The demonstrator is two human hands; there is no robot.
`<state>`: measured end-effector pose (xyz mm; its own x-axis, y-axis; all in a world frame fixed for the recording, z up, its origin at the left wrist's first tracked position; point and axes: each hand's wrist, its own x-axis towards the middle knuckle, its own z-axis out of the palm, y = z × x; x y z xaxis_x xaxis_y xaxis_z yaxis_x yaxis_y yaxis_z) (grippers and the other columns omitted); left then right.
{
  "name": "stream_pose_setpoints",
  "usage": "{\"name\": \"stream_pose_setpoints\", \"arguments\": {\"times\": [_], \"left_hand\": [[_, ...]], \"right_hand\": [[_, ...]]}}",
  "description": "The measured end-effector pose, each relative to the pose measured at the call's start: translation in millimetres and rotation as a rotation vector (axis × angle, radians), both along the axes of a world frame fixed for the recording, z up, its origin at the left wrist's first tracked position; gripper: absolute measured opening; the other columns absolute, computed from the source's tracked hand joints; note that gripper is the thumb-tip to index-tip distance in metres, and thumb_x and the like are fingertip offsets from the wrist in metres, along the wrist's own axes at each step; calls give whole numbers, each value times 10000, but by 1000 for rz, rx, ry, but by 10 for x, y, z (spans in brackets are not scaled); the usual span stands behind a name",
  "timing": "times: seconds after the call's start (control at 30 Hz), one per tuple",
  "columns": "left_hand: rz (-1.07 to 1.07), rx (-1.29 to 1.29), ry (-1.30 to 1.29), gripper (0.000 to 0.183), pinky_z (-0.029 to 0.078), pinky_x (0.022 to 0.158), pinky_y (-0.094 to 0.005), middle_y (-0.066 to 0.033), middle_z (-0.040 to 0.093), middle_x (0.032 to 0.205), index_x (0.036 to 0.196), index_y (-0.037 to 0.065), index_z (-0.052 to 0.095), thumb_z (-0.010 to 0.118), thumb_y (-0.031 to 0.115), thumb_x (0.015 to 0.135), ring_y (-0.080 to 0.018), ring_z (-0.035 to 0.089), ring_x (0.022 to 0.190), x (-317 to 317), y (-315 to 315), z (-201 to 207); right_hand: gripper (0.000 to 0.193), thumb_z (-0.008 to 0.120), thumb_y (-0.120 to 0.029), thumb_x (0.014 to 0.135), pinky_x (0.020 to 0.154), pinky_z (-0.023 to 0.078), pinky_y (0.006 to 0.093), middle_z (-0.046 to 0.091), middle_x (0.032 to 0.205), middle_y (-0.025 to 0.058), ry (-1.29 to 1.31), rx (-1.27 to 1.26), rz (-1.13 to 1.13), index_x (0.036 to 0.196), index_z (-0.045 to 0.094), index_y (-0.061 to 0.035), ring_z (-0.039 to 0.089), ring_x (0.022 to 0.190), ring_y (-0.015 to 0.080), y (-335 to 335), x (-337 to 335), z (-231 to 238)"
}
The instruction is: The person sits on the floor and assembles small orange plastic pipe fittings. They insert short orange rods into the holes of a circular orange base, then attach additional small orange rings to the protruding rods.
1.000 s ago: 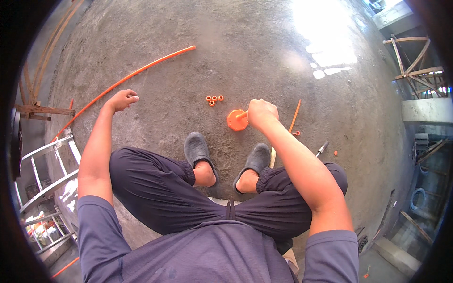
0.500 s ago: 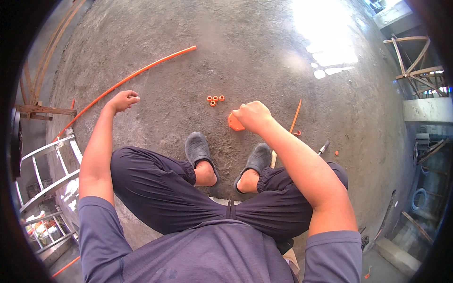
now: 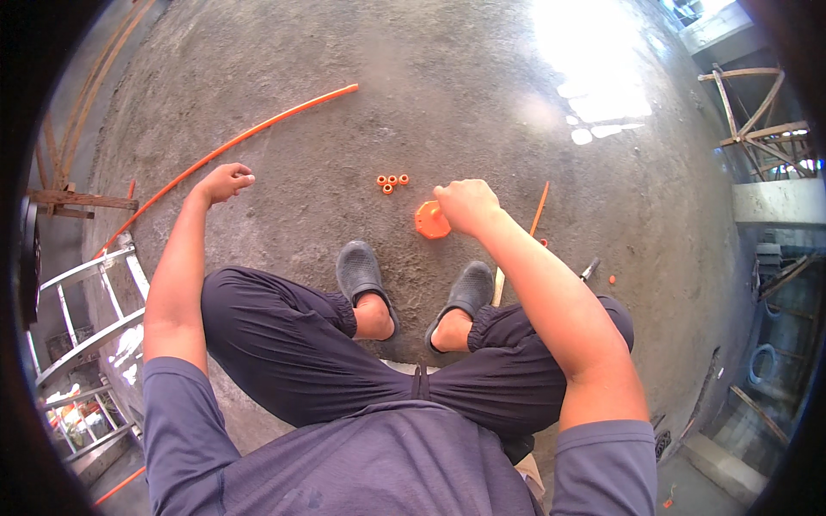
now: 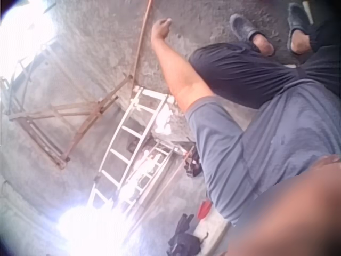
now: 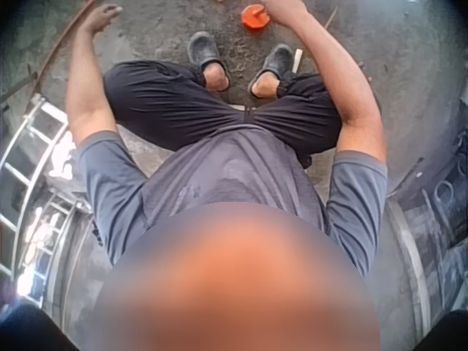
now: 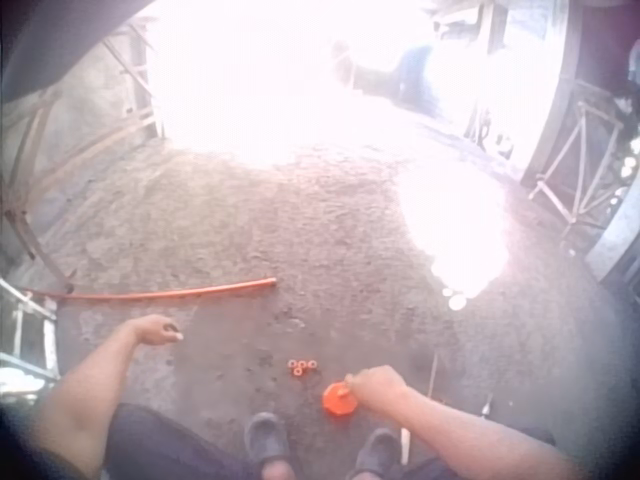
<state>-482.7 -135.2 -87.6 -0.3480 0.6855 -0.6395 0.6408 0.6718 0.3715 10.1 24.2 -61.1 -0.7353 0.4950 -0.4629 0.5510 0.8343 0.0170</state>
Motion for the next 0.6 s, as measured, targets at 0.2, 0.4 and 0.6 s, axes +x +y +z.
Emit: {"name": "stream_pose_setpoints", "arguments": {"times": [0.2,0.4,0.6], "left_hand": [[-6,10,25,507,533,780,-353,-87,707,1125,1352,31,632,706,362,975,-164,634,871,-31,-21,-65],[-246,135,88,489,541,991,-426,-193,696,1302,1347,60,644,711,351,960,-316,682,1176,405,298,155],[-828,142,101,481,525,1000,-477,-185,731,1199,1337,84,641,718,341,938,-376,672,1158,1754,900,199]], "right_hand": [[197,692,-145,903,838,609,432,774,1039,134,-68,-62,-198,1081,736,-72,756,1005,302,123,-37,62],[171,638,-154,920,814,613,429,782,1009,124,12,-11,-70,1010,756,-70,764,983,297,-54,-130,-43],[192,603,-163,946,802,614,421,784,1013,114,24,-17,36,1025,750,-67,766,970,290,-65,-193,-76]]}}
